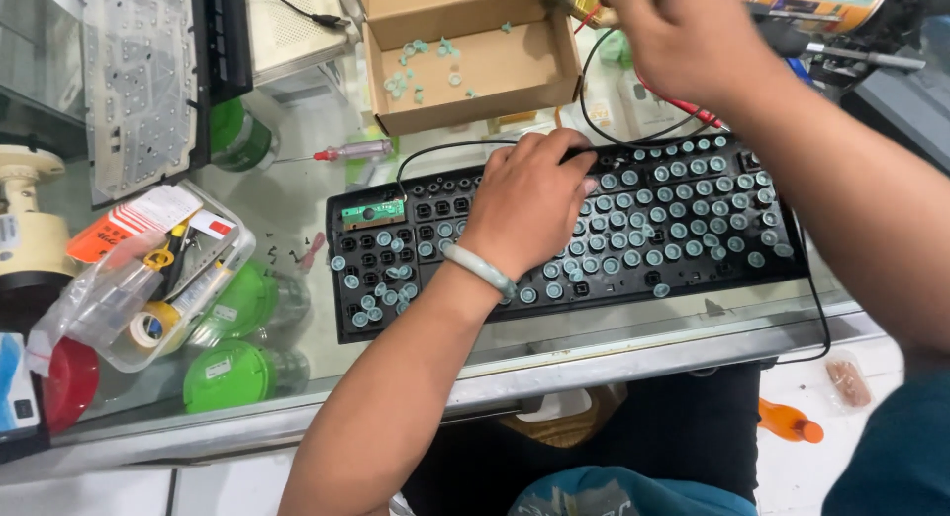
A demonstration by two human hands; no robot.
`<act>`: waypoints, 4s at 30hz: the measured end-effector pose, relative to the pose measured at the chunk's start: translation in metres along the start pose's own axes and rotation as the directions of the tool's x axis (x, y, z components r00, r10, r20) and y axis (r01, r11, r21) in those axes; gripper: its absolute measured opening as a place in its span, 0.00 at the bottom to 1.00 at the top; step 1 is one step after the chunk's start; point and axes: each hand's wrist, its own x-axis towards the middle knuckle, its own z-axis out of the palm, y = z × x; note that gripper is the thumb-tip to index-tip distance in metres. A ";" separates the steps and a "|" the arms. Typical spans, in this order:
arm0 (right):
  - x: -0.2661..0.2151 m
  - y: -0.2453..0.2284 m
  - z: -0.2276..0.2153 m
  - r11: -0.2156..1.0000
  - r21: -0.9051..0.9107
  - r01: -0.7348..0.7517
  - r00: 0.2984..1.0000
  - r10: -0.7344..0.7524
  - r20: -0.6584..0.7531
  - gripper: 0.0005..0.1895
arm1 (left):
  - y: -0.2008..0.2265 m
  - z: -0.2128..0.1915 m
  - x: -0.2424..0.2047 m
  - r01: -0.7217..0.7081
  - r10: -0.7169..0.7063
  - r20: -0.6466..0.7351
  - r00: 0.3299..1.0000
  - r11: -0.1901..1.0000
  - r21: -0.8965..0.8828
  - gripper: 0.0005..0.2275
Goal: The person assembles a keyboard by placing light blue keycaps into the keyboard base. They use a screwdriver to remove a small circuit board, place it in a cardboard box, and then continue inserting keycaps by hand.
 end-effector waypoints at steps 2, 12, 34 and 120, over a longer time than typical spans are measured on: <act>-0.014 -0.020 -0.022 0.996 0.038 0.076 0.995 -0.078 0.068 0.15 | -0.001 -0.002 0.000 0.007 -0.006 0.032 0.999 0.999 -0.031 0.13; -0.065 -0.024 -0.037 0.900 -0.047 0.433 0.810 -0.365 0.459 0.16 | 0.001 -0.009 0.000 0.002 0.001 0.040 0.999 0.998 -0.067 0.10; -0.077 0.002 -0.018 0.903 -0.059 0.426 0.855 -0.381 0.351 0.05 | -0.002 -0.008 0.000 -0.008 0.012 0.059 0.998 0.998 -0.058 0.10; -0.100 -0.002 -0.031 0.961 0.207 0.184 0.977 -0.202 0.068 0.09 | 0.034 0.000 0.000 -0.087 0.070 0.098 0.993 0.980 0.180 0.29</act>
